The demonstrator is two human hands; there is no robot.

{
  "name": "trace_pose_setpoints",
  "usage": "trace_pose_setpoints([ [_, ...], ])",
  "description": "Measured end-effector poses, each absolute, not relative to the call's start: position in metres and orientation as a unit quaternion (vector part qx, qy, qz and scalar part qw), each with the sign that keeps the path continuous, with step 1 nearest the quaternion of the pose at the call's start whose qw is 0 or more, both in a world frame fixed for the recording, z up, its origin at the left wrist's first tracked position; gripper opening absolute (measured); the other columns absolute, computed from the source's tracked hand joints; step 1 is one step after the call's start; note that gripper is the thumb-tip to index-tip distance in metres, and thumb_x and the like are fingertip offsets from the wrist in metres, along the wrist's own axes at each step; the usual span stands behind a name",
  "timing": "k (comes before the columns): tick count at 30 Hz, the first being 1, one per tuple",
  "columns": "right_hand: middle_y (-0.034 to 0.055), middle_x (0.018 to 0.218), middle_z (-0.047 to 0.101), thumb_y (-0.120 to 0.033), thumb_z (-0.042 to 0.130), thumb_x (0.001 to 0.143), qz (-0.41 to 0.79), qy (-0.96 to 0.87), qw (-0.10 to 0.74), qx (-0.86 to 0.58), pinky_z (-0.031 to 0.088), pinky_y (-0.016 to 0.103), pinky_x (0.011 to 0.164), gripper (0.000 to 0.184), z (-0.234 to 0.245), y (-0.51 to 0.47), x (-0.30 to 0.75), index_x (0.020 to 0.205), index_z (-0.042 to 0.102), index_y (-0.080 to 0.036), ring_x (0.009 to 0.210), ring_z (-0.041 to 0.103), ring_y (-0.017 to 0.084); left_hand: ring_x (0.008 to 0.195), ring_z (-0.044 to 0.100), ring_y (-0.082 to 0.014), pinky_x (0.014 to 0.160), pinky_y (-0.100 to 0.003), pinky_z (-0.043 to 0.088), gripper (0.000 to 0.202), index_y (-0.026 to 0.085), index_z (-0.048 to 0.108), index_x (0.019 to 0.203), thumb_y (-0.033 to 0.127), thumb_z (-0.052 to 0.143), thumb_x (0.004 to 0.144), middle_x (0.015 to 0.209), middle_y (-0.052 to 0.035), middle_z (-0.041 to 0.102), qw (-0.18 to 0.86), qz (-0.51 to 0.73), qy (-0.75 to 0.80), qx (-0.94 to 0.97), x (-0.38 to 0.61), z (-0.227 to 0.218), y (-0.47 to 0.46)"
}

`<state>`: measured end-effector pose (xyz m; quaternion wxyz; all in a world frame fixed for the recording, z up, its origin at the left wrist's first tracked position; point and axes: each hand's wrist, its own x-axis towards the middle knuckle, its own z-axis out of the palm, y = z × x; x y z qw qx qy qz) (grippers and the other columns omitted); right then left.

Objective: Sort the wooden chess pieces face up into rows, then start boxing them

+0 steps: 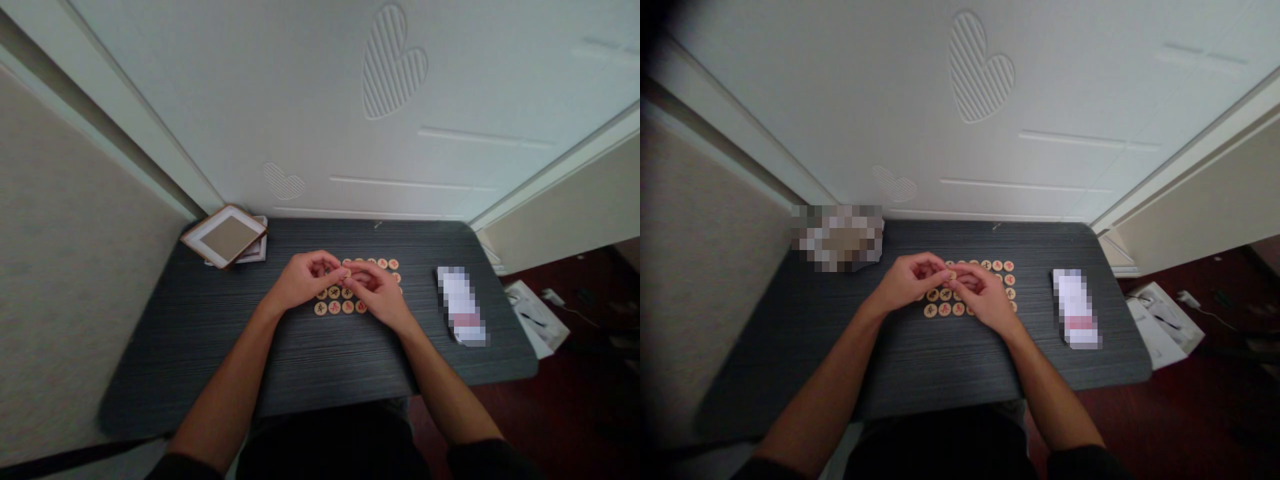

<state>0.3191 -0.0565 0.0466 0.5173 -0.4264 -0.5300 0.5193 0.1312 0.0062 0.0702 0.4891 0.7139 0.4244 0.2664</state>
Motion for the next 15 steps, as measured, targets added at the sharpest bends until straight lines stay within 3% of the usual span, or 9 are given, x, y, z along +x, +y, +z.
trace_pose_setpoints([
  [7,0.0030,0.101,0.075,-0.045,0.074,0.085,0.500,-0.541,0.511,-0.444,0.061,0.037,0.088,0.035,0.0477,-0.0553,0.3203,0.115,0.070,-0.028,0.091,0.073,0.019,0.074,0.065,-0.0167,0.065,-0.026,0.052,0.040,0.016,0.073,0.099,0.052,0.063,0.086,0.087,-0.0061,0.075,0.527,0.270,0.400,0.700,0.1320,0.0704,0.0053],
  [15,0.0036,0.105,0.072,-0.036,0.072,0.087,0.437,-0.589,0.504,-0.457,0.060,0.033,0.083,0.034,0.0444,-0.0555,0.3201,0.121,0.069,-0.030,0.089,0.070,0.017,0.064,0.060,-0.0135,0.057,-0.023,0.047,0.040,0.015,0.072,0.104,0.050,0.064,0.086,0.080,-0.0042,0.071,0.524,0.260,0.390,0.711,0.1324,0.0666,0.0056],
])
